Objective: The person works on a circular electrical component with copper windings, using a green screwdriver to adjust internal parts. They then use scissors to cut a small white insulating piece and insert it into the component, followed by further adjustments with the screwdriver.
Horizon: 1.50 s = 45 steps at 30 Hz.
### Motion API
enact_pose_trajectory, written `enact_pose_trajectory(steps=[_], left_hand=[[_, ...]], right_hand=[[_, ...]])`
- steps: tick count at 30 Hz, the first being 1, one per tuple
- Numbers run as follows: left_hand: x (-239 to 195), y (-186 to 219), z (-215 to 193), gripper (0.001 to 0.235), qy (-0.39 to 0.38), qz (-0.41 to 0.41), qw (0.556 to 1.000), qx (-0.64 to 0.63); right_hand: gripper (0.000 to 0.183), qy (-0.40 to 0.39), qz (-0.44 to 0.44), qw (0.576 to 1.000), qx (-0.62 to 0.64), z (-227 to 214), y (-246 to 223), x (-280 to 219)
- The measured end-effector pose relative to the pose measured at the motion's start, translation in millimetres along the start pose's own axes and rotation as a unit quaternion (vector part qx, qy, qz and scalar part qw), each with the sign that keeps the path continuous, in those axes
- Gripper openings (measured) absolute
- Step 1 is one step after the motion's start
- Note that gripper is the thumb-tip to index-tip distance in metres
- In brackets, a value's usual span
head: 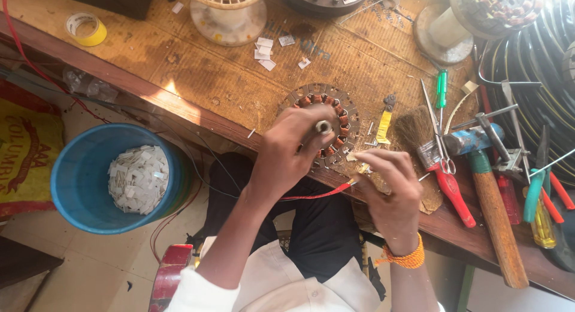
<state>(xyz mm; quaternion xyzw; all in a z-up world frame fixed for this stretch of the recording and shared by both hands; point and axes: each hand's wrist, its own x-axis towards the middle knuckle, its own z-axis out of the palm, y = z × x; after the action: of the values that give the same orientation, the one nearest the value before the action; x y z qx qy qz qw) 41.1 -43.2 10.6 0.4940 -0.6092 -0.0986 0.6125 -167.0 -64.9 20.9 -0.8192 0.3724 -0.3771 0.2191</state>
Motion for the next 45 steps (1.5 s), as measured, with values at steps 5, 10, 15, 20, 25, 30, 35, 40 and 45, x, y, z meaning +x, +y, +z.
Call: enact_pose_trajectory(steps=[5, 10, 15, 20, 25, 30, 35, 40, 45], left_hand=[[17.5, -8.5, 11.8, 0.023, -0.013, -0.050, 0.993, 0.102], [31.0, -6.3, 17.8, 0.028, -0.043, -0.130, 0.986, 0.100], [55.9, -10.1, 19.4, 0.027, -0.076, -0.243, 0.967, 0.028], [69.0, -9.6, 15.3, 0.027, -0.109, -0.289, 0.951, 0.031], [76.3, -15.6, 14.4, 0.033, -0.105, -0.281, 0.952, 0.060], [77.1, -20.6, 15.0, 0.036, -0.122, -0.314, 0.940, 0.045], [80.2, -17.8, 13.1, 0.033, -0.117, -0.316, 0.941, 0.034], [81.3, -19.5, 9.5, 0.030, -0.113, -0.336, 0.935, 0.008], [81.4, -19.7, 10.5, 0.030, -0.110, -0.322, 0.940, 0.024]], right_hand=[[0.039, -0.045, -0.098, 0.993, -0.048, -1.2, -12.8, 27.7], [0.029, -0.091, -0.097, 0.990, -0.044, -19.4, -12.9, 57.6], [0.014, -0.138, -0.036, 0.990, -0.002, -32.7, -6.9, 83.7], [0.014, -0.215, 0.049, 0.975, -0.026, -29.5, 4.7, 110.4], [0.019, -0.278, 0.097, 0.953, 0.064, -34.9, 21.8, 129.6], [0.016, -0.332, 0.103, 0.930, 0.122, -37.4, 30.9, 138.9], [0.016, -0.375, 0.133, 0.914, 0.074, -32.5, 37.7, 153.8], [0.020, -0.413, 0.141, 0.891, 0.127, -26.7, 40.5, 167.0], [0.023, -0.464, 0.100, 0.877, 0.079, -27.6, 32.3, 176.4]])
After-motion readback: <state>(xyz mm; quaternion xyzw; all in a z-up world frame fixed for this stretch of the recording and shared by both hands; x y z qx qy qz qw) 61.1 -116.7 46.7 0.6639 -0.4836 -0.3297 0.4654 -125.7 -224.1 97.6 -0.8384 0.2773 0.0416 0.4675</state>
